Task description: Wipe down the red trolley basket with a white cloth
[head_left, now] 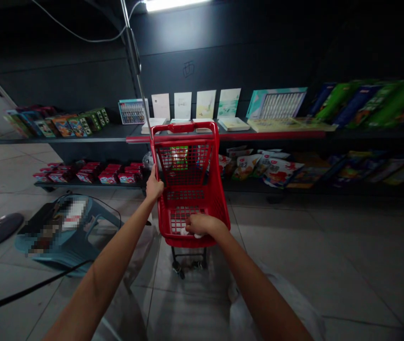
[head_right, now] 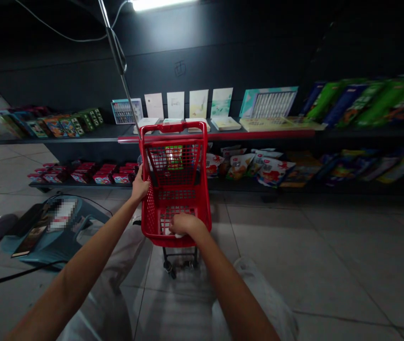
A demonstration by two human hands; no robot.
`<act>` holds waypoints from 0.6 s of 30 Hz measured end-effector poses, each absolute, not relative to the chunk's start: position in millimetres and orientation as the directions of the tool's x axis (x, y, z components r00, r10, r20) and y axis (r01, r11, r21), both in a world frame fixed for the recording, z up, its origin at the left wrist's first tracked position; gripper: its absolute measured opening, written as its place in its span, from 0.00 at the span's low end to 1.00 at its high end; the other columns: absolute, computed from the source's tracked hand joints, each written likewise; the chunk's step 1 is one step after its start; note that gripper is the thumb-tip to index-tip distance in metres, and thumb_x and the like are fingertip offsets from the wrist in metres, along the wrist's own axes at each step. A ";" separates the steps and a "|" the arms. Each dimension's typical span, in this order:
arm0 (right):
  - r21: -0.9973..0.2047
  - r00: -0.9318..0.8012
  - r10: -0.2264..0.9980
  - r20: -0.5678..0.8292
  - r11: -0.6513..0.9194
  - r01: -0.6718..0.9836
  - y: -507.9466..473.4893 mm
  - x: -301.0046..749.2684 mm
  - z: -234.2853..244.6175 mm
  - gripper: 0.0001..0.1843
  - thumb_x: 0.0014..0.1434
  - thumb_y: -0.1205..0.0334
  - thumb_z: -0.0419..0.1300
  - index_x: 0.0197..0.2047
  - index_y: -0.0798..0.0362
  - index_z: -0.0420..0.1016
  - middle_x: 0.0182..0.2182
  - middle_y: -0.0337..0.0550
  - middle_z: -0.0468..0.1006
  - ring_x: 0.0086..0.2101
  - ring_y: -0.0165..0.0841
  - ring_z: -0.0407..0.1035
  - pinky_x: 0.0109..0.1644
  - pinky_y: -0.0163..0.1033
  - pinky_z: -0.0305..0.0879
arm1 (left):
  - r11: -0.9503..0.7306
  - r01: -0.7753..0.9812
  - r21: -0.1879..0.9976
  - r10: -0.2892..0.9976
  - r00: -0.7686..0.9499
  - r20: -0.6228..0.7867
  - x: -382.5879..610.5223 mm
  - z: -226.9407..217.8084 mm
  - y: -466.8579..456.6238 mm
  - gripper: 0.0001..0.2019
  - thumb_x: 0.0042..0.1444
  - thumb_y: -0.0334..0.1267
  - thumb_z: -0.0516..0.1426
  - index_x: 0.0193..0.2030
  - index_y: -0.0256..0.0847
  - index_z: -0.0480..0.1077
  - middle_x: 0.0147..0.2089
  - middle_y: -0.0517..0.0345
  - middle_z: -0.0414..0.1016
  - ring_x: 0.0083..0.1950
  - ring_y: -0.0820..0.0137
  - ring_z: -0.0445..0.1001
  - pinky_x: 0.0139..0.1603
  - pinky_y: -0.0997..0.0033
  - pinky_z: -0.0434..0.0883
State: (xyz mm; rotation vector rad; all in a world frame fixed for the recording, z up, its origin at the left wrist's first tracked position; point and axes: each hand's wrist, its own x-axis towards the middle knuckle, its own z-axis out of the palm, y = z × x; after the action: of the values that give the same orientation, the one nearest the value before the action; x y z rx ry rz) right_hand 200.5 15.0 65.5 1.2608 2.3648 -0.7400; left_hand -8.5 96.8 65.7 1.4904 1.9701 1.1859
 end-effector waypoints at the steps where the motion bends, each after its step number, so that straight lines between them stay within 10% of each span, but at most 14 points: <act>1: -0.266 -0.530 0.653 -0.541 0.464 0.845 15.6 199.3 65.6 0.21 0.66 0.56 0.55 0.53 0.57 0.83 0.51 0.59 0.82 0.49 0.46 0.78 0.45 0.40 0.66 | 0.065 0.581 0.811 0.918 -0.354 0.180 -9.6 64.4 97.0 0.46 0.53 0.25 0.57 0.79 0.53 0.51 0.65 0.56 0.77 0.62 0.59 0.77 0.65 0.62 0.70; 11: -0.630 -0.750 0.624 -0.219 0.496 0.597 10.6 190.1 48.6 0.17 0.64 0.59 0.56 0.51 0.53 0.80 0.48 0.46 0.84 0.44 0.36 0.76 0.44 0.33 0.63 | -0.001 0.510 0.860 0.903 -0.368 0.220 -30.8 57.0 97.9 0.47 0.51 0.24 0.57 0.78 0.49 0.52 0.66 0.57 0.75 0.62 0.61 0.76 0.68 0.60 0.68; 18: -0.420 -0.791 0.467 -0.395 0.674 0.608 15.5 193.5 58.2 0.17 0.67 0.60 0.55 0.44 0.53 0.85 0.43 0.48 0.85 0.39 0.35 0.77 0.42 0.34 0.62 | -0.033 0.541 0.840 0.903 -0.343 0.257 -36.6 57.6 90.7 0.48 0.49 0.24 0.59 0.79 0.40 0.51 0.60 0.51 0.79 0.58 0.60 0.77 0.68 0.60 0.68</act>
State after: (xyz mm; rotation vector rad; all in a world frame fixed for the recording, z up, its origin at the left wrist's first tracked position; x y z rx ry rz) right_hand 193.5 15.5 58.2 0.8630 2.6341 -0.7965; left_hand -36.6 90.7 57.6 1.5172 1.8774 1.3317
